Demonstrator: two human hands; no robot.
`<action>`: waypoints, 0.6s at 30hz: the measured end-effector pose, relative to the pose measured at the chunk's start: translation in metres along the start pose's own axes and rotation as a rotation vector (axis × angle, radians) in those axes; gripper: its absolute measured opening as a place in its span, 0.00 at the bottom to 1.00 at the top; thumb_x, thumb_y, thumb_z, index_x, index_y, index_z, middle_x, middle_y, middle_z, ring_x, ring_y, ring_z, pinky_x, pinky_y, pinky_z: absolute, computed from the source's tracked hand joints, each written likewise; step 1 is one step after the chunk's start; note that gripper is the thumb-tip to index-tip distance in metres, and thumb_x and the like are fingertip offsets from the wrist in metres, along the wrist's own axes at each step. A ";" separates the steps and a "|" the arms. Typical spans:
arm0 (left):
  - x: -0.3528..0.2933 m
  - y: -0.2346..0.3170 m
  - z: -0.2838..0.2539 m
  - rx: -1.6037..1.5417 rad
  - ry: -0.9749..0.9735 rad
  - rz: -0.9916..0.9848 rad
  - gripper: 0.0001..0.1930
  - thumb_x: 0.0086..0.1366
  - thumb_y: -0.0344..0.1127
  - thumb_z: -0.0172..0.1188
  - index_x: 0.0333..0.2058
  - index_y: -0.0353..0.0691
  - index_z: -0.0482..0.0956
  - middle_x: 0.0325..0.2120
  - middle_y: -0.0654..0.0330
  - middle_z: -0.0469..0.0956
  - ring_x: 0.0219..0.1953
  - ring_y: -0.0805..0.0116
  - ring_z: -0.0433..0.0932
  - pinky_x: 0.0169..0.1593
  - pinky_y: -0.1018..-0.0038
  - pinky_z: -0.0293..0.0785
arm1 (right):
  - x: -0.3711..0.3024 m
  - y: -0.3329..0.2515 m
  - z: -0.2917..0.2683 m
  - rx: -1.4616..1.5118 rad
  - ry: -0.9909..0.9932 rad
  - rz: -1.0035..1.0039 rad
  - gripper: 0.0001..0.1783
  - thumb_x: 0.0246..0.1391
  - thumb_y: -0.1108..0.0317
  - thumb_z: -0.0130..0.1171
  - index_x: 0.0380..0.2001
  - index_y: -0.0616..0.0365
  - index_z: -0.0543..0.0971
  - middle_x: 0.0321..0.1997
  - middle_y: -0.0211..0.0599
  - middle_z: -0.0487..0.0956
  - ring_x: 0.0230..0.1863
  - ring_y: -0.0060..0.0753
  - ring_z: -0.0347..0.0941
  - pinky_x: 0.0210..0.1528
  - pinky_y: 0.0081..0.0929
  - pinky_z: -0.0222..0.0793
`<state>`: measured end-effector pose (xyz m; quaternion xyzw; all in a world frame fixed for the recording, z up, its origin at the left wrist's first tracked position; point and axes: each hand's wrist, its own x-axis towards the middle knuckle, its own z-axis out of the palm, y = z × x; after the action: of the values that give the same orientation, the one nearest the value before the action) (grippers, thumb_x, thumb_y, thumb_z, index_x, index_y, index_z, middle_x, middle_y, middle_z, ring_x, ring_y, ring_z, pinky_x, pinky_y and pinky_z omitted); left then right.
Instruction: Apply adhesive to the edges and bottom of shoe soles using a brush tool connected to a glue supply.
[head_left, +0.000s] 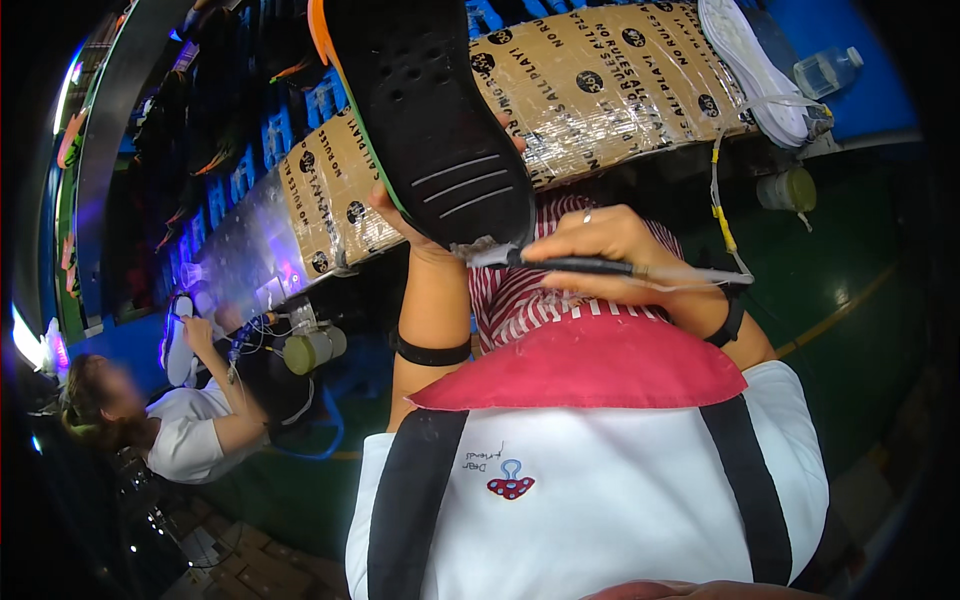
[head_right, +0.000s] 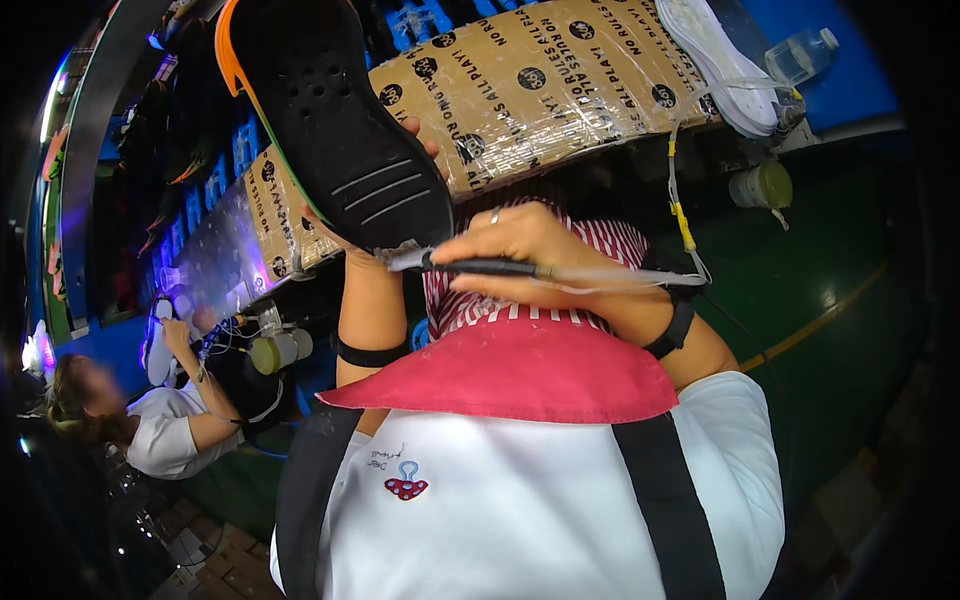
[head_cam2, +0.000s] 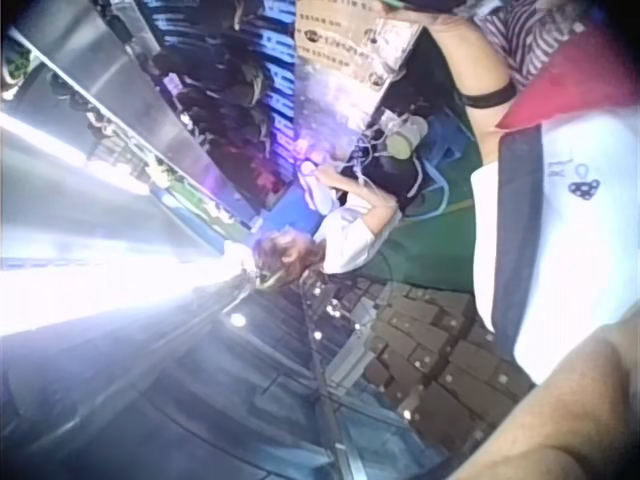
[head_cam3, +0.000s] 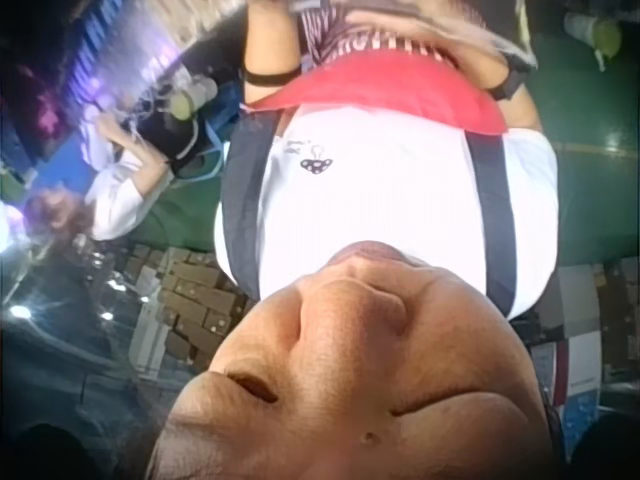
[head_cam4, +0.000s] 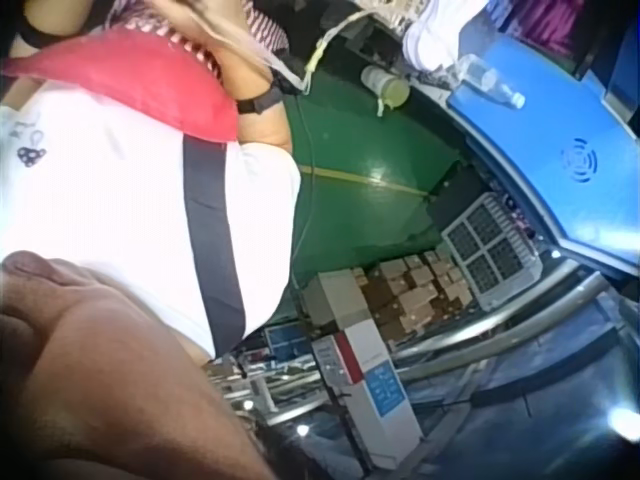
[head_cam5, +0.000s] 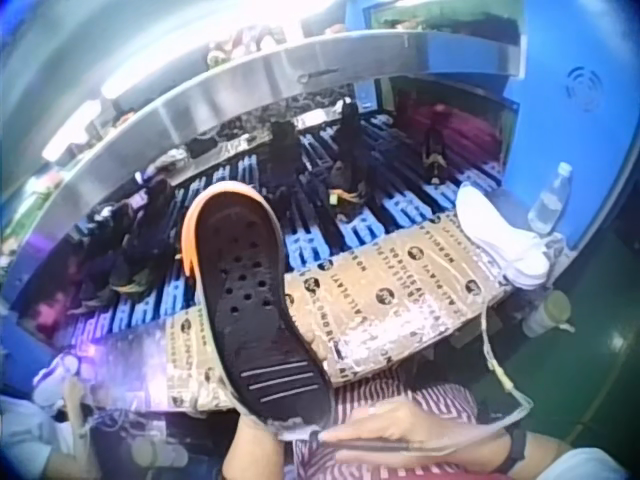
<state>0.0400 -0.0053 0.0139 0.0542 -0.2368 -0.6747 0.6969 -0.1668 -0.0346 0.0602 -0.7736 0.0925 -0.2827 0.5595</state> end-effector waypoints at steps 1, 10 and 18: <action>0.000 0.000 0.002 -0.003 0.000 -0.001 0.55 0.44 0.68 0.59 0.59 0.33 0.47 0.56 0.36 0.53 0.54 0.39 0.61 0.50 0.47 0.68 | -0.002 0.000 0.003 0.047 -0.021 0.005 0.14 0.41 0.71 0.65 0.35 0.59 0.79 0.21 0.37 0.74 0.21 0.32 0.70 0.24 0.24 0.63; -0.002 0.006 0.003 0.167 0.148 -0.044 0.57 0.42 0.73 0.54 0.59 0.33 0.49 0.52 0.31 0.57 0.49 0.35 0.66 0.47 0.51 0.71 | 0.001 -0.001 -0.004 -0.072 0.027 -0.070 0.13 0.41 0.73 0.64 0.35 0.59 0.79 0.22 0.38 0.74 0.21 0.34 0.70 0.24 0.24 0.64; -0.007 0.020 -0.029 0.214 0.261 -0.129 0.50 0.46 0.68 0.51 0.58 0.34 0.54 0.52 0.35 0.61 0.49 0.40 0.68 0.48 0.50 0.70 | -0.003 -0.002 -0.007 -0.002 -0.184 -0.136 0.12 0.42 0.71 0.63 0.34 0.58 0.79 0.21 0.39 0.74 0.21 0.38 0.70 0.23 0.28 0.64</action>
<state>0.0702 -0.0035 -0.0052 0.2302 -0.2106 -0.6761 0.6675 -0.1728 -0.0382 0.0622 -0.8013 -0.0114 -0.2477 0.5445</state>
